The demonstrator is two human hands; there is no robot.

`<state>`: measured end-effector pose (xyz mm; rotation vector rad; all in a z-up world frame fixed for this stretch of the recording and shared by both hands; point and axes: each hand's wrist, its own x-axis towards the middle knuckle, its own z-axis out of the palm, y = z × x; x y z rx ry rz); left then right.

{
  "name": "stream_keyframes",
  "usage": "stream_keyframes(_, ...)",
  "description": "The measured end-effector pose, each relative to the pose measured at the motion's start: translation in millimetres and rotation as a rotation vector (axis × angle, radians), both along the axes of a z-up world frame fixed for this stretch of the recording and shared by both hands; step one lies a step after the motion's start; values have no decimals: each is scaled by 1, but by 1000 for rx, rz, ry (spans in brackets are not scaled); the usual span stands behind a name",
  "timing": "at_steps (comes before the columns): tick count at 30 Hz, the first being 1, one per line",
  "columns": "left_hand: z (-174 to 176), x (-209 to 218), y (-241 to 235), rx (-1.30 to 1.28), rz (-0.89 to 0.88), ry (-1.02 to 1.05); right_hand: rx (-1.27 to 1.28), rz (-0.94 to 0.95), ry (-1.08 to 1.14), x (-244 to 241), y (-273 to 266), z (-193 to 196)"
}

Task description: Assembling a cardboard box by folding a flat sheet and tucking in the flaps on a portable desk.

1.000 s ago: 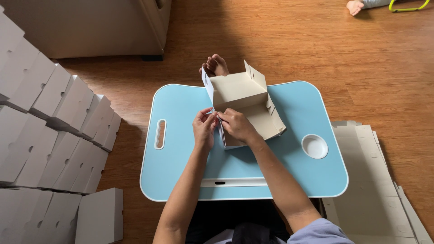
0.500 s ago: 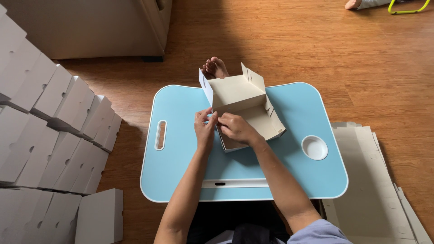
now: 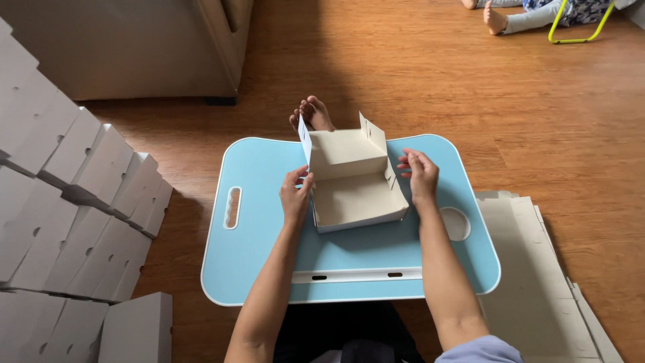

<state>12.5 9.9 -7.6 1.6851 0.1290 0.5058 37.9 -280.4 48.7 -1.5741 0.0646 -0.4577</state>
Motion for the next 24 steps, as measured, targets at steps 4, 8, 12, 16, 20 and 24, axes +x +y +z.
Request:
stream_keyframes(4,12,-4,1,31,-18,-12,-170,32,-23,25,-2,-37)
stream_keyframes(8,11,2,2,49,-56,-1,-115,221,35,29,4,-47)
stream_keyframes(12,-1,10,6,50,-67,19,-154,325,49,17,15,-27)
stream_keyframes(16,-3,10,5,34,-64,53,-155,362,75,13,13,-29)
stream_keyframes(20,14,-2,3,30,-85,132,-164,387,65,10,13,-25)
stream_keyframes(24,12,6,5,7,-83,175,-127,399,55,6,13,-21)
